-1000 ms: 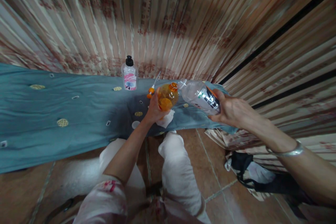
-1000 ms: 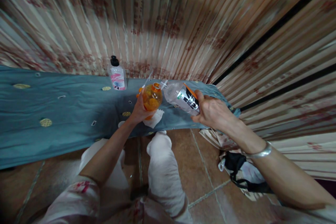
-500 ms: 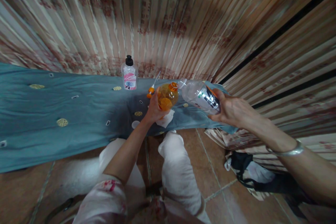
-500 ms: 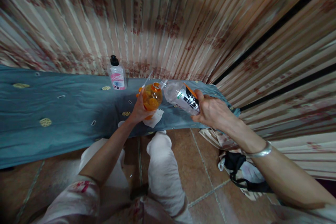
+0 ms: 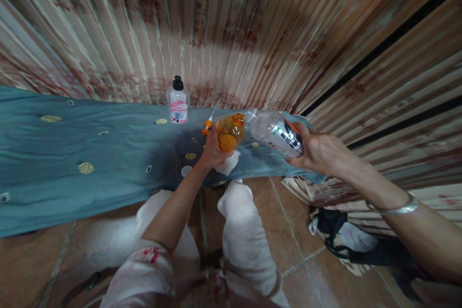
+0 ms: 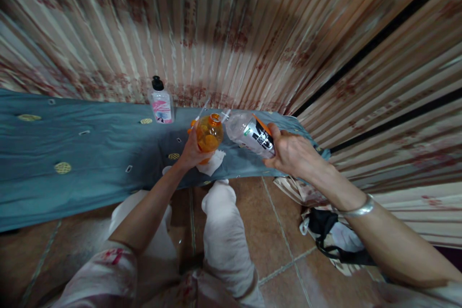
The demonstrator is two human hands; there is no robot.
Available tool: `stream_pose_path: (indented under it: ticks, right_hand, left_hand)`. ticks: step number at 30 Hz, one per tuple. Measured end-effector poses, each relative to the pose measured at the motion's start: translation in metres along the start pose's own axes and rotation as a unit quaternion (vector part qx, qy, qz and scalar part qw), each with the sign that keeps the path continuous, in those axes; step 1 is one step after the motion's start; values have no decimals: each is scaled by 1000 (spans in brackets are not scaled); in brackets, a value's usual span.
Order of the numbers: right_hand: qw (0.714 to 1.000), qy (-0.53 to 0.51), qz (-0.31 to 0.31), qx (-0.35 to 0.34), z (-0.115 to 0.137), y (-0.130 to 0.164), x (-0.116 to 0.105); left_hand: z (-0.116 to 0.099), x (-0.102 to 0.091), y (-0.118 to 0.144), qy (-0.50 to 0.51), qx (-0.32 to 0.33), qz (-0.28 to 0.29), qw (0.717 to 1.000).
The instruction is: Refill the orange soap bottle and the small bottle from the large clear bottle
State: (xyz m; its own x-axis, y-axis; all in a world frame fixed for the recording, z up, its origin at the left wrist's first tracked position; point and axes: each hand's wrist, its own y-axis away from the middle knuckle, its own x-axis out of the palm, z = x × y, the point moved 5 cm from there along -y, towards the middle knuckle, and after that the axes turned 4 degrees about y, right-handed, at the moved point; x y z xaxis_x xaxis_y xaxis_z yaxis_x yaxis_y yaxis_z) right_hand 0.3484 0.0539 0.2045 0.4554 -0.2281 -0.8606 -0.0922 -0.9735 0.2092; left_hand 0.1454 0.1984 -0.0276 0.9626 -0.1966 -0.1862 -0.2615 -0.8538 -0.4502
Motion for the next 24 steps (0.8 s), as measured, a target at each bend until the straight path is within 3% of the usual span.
stream_pose_path:
  ticks: [24]
  right_hand:
    - [1000, 10, 5, 14, 0, -2, 3]
  left_hand:
    - [-3, -1, 0, 5, -3, 0, 1000]
